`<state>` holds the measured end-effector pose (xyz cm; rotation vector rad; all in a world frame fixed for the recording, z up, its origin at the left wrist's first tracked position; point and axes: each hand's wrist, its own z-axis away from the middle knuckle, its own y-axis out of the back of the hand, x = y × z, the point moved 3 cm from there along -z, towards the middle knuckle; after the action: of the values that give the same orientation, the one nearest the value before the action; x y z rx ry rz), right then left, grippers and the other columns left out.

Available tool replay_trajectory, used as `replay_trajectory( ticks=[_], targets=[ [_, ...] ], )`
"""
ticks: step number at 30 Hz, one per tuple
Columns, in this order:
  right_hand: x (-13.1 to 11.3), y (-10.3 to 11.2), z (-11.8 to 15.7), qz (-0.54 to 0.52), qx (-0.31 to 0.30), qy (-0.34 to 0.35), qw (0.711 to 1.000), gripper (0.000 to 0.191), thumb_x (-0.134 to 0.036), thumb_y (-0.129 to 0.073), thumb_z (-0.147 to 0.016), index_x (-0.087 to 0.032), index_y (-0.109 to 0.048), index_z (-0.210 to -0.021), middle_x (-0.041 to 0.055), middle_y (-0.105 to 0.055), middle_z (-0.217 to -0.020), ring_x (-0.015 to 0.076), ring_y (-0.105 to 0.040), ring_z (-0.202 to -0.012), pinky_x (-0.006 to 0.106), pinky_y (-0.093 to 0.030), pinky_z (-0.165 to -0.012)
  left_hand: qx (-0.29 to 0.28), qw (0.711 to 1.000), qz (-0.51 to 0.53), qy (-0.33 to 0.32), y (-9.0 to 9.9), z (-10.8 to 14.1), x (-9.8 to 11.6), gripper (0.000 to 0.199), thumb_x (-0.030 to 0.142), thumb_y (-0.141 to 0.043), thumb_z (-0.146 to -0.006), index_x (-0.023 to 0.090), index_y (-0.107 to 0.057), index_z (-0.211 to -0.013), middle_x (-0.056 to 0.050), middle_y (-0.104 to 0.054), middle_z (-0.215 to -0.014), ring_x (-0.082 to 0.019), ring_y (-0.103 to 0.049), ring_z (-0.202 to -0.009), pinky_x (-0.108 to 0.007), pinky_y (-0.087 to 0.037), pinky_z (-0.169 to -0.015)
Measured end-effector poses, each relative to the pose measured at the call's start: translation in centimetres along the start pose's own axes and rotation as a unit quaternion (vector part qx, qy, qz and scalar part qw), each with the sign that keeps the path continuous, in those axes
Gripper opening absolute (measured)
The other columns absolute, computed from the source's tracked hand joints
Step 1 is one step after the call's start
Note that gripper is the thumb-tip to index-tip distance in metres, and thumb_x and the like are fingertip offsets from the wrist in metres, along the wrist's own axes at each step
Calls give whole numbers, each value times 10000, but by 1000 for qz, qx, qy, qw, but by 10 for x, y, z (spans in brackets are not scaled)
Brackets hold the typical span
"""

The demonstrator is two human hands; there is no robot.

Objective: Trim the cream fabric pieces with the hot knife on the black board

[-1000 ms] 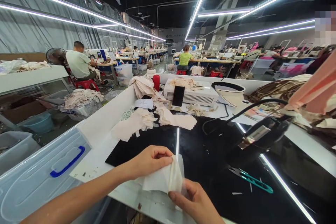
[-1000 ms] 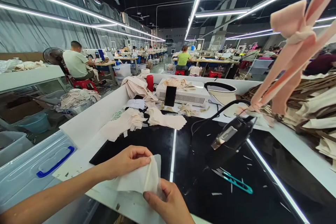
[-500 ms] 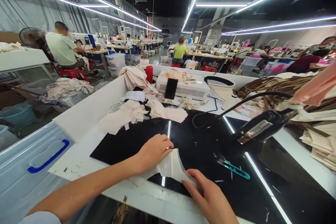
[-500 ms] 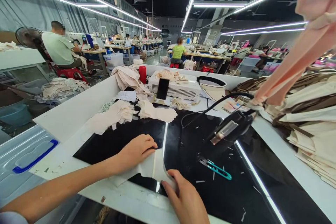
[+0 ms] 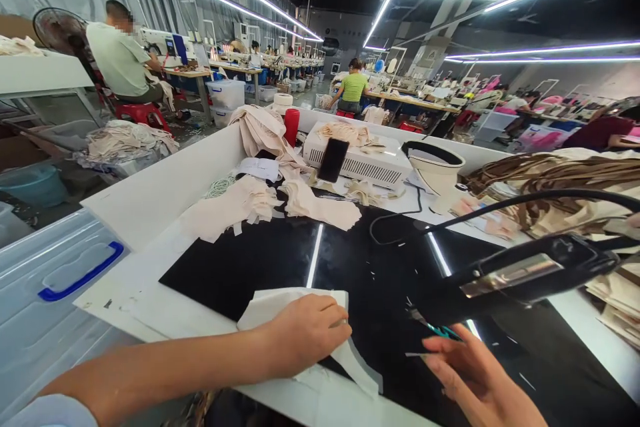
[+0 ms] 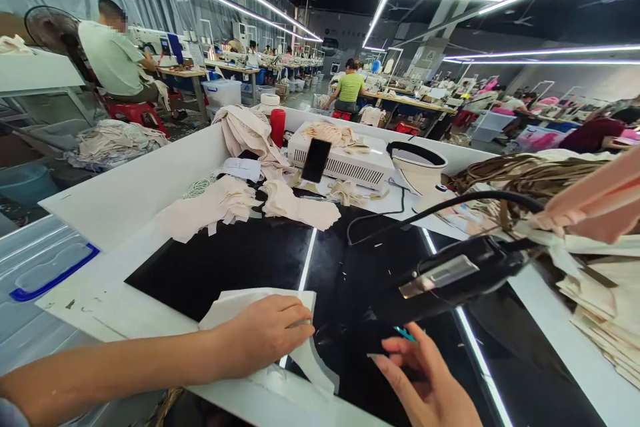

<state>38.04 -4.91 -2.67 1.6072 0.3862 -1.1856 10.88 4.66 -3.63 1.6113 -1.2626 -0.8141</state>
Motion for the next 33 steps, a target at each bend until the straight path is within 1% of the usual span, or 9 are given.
replay_trajectory(
  ticks=[3,4,6,9,12,17,23,29,33],
  targets=[
    [-28,5,-15,-65,49,70,994,761,-623,-842,-672,-266,-596,-1298,93,-748,-1210,311,-757,-1030,396,-648,-846,20,999,19,-24,0,-2,5,142,33,-563,-971,161,-613,-1010,-86,-673,-1029,-194,-634,-956,-302,-510,-851],
    [-42,3,-17,-109,53,111,986,703,-573,-848,-699,-275,-597,-1284,89,-727,-1275,312,-731,-1131,404,-625,-934,29,999,24,-28,1,-2,6,141,35,-557,-977,160,-616,-1005,-85,-675,-1019,-191,-636,-948,-297,-509,-847],
    [-72,-5,-17,-183,75,190,962,681,-479,-887,-690,-291,-596,-1276,81,-701,-1348,321,-685,-1239,422,-600,-995,42,998,33,-34,2,-5,7,136,42,-546,-989,156,-621,-993,-85,-675,-1003,-185,-637,-929,-292,-506,-839],
    [-109,-23,-17,-256,107,240,930,617,-375,-865,-762,-303,-580,-1305,53,-722,-1279,277,-745,-1078,456,-610,-935,48,997,43,-37,4,-9,5,137,51,-533,-997,149,-624,-965,-83,-667,-973,-181,-627,-889,-290,-499,-811],
    [-129,-37,-18,-313,170,259,898,670,-299,-844,-806,-280,-542,-1404,-22,-743,-974,176,-717,-746,388,-599,-782,36,998,31,-29,6,-17,0,139,45,-545,-986,146,-619,-925,-73,-646,-923,-180,-600,-847,-289,-488,-754],
    [-140,-56,-26,-339,163,281,883,693,-209,-859,-781,-266,-536,-1391,-62,-706,-842,143,-658,-671,330,-568,-690,10,1000,-2,-22,1,-22,-4,97,133,-636,-972,142,-603,-881,-49,-574,-843,-189,-533,-766,-306,-447,-641],
    [-137,-66,-32,-409,162,271,856,535,-305,-809,-785,-254,-584,-1267,-50,-664,-797,145,-609,-632,317,-574,-569,37,999,-23,-19,-9,-13,2,189,83,-586,-987,154,-574,-813,-31,-518,-789,-176,-495,-737,-302,-415,-619],
    [-134,-74,-37,-432,137,266,851,515,-398,-812,-768,-250,-583,-1206,-52,-636,-756,142,-565,-595,292,-541,-510,61,998,-28,-19,-1,-11,8,197,39,-589,-972,146,-597,-807,-27,-534,-769,-172,-505,-730,-299,-439,-630],
    [-135,-77,-38,-439,118,268,849,519,-456,-817,-762,-253,-604,-1190,-52,-627,-744,141,-553,-572,289,-520,-493,66,998,-17,-1,3,-11,9,191,83,-607,-982,143,-600,-801,-24,-540,-762,-173,-530,-729,-295,-465,-623]
  ],
)
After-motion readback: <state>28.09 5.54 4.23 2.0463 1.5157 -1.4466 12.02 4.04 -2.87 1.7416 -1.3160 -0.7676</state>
